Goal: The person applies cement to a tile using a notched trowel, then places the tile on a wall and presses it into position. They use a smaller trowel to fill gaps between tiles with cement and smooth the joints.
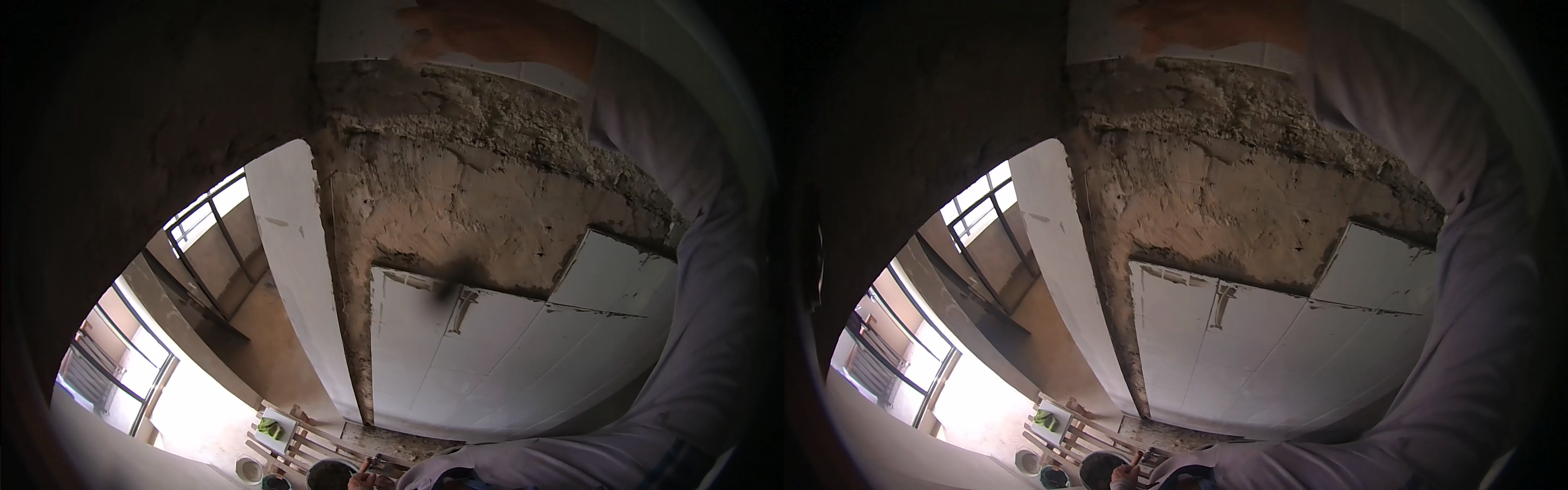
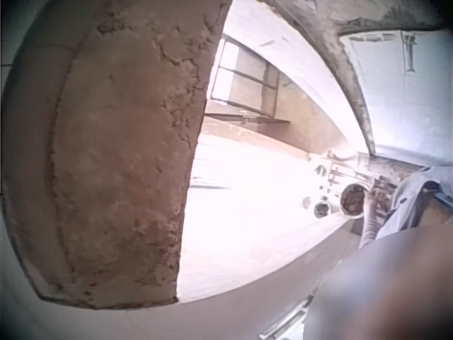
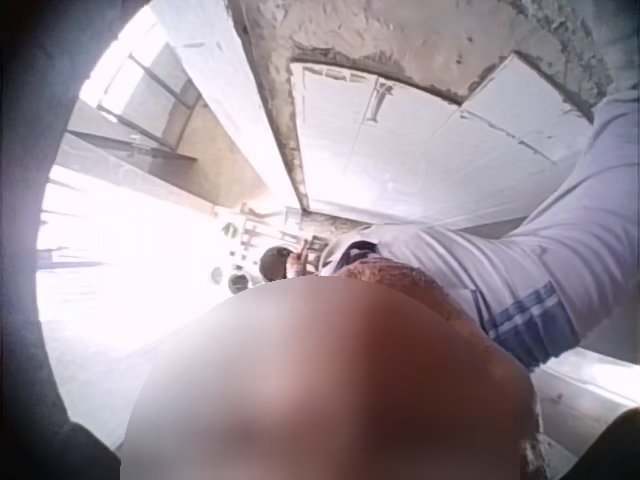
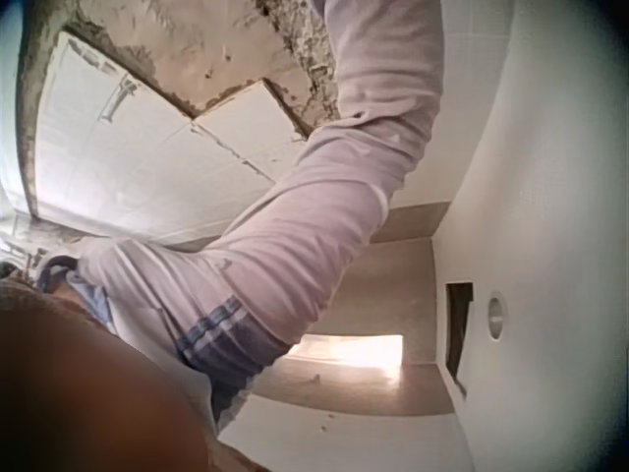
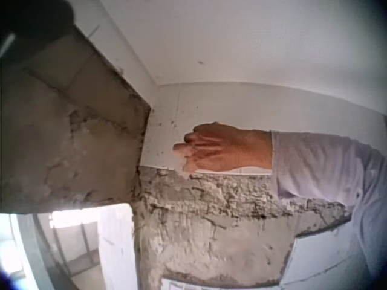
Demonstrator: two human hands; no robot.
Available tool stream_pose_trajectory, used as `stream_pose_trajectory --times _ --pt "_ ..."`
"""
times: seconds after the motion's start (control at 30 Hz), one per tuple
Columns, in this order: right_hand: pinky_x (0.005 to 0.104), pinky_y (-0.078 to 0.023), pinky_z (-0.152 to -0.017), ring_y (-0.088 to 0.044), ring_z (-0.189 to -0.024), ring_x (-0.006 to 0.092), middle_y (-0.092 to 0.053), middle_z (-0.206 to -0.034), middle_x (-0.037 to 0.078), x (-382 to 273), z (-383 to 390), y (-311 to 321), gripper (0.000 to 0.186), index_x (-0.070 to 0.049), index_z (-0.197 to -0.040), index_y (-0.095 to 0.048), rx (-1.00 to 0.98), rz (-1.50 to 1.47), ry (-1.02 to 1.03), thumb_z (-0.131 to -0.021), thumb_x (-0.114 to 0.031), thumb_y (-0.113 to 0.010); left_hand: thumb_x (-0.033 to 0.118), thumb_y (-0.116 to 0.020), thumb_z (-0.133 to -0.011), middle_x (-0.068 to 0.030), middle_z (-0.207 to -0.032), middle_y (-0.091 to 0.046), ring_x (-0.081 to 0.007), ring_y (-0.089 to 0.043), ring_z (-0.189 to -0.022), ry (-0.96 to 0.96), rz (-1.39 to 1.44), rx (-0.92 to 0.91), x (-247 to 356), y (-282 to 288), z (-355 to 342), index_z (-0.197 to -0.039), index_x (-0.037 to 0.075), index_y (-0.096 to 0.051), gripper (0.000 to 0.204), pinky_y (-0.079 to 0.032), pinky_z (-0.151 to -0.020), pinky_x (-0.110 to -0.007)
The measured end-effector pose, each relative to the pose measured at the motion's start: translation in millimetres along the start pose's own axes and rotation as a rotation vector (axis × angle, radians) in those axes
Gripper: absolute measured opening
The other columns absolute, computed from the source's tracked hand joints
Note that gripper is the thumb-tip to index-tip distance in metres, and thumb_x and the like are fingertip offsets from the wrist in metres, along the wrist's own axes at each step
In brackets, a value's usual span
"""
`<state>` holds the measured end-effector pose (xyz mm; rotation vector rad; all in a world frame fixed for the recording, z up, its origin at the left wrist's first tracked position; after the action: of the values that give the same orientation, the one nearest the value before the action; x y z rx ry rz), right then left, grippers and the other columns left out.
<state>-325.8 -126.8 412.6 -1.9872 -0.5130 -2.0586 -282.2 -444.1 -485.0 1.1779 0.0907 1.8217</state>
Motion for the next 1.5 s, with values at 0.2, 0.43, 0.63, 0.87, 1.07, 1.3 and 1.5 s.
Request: stream_pose_trajectory --times 0.2,0.43,0.63,0.87,1.07,1.3,1.5 --pt "0.0368 -0.045 -0.085 -0.058 -0.091 0.0235 -0.057 -0.098 0.004 21.9 20.4 -35.0 0.012 -0.013 -0.087 -0.064 -0.002 0.068 -0.027 -0.087 -0.023 -0.058 0.031 -0.07 -0.087 -0.0187 -0.103 -0.071 -0.026 -0.068 -0.097 -0.532 0.262 0.144 235.0 104.2 29.6 -0.111 -0.001 -0.068 0.041 -0.052 -0.087 -0.035" --pt "0.04 -0.047 -0.087 -0.057 -0.095 0.0205 -0.057 -0.098 0.005 29.9 144.4 48.7 0.028 -0.016 -0.109 -0.073 -0.048 -0.183 -0.636 -0.085 -0.005 -0.062 0.022 -0.065 -0.093 -0.0112 -0.121 -0.062 -0.0217 -0.059 -0.11 -1.44 0.728 0.059 690.9 256.6 100.9 -0.137 0.004 -0.052 0.049 -0.047 -0.096 -0.035" --pt "0.0345 -0.049 -0.066 -0.061 -0.081 0.0201 -0.058 -0.101 0.007 -70.3 238.1 61.3 0.035 -0.009 -0.118 -0.069 0.067 -0.546 -0.702 -0.086 0.004 -0.062 0.018 -0.055 -0.094 -0.0089 -0.123 -0.06 -0.0199 -0.058 -0.109 -1.248 1.06 -0.231 862.2 306.9 100.8 -0.134 0.006 -0.053 0.042 -0.046 -0.094 -0.035" --pt "0.0347 -0.049 -0.066 -0.06 -0.08 0.0259 -0.056 -0.097 0.012 -164.6 336.9 63.8 0.042 -0.014 -0.119 -0.071 -0.039 -0.904 -1.083 -0.084 0.004 -0.058 0.011 -0.053 -0.088 -0.0135 -0.121 -0.062 -0.0298 -0.061 -0.108 -1.288 0.972 0.205 880.2 285.8 105.5 -0.126 0.007 -0.059 0.038 -0.049 -0.09 -0.038" --pt "0.0307 -0.045 -0.063 -0.054 -0.074 0.0211 -0.052 -0.087 0.01 -219.0 372.2 72.2 0.035 -0.01 -0.117 -0.068 0.145 -1.085 -1.224 -0.086 0.002 -0.059 0.012 -0.055 -0.089 -0.0111 -0.112 -0.063 -0.025 -0.063 -0.099 -1.259 0.514 0.349 871.2 279.7 145.3 -0.118 0.009 -0.062 0.031 -0.049 -0.084 -0.038" --pt "0.0338 -0.043 -0.066 -0.054 -0.08 0.0229 -0.056 -0.086 0.01 -258.7 391.0 59.8 0.031 -0.003 -0.114 -0.067 0.172 -1.208 -1.271 -0.084 -0.001 -0.061 0.014 -0.06 -0.084 -0.0108 -0.107 -0.065 -0.0246 -0.064 -0.097 -1.356 0.683 0.572 868.3 286.9 124.3 -0.103 0.007 -0.067 0.021 -0.05 -0.084 -0.04" --pt "0.0327 -0.044 -0.074 -0.052 -0.081 0.021 -0.052 -0.091 0.01 -279.9 392.0 52.5 0.04 -0.003 -0.119 -0.065 0.142 -1.315 -1.318 -0.079 0.0 -0.064 0.017 -0.059 -0.084 -0.0118 -0.118 -0.062 -0.0303 -0.06 -0.11 -1.372 0.663 0.316 866.9 275.1 143.2 -0.114 0.006 -0.066 0.033 -0.048 -0.094 -0.039"
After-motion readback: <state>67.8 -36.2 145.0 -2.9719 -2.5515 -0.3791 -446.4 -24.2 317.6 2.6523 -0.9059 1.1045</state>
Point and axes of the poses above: each hand's wrist, its own z-axis away from the middle knuckle, its own y-axis out of the back of the hand, x = y × z, the point moved 6 cm from there along -z, towards the middle knuckle
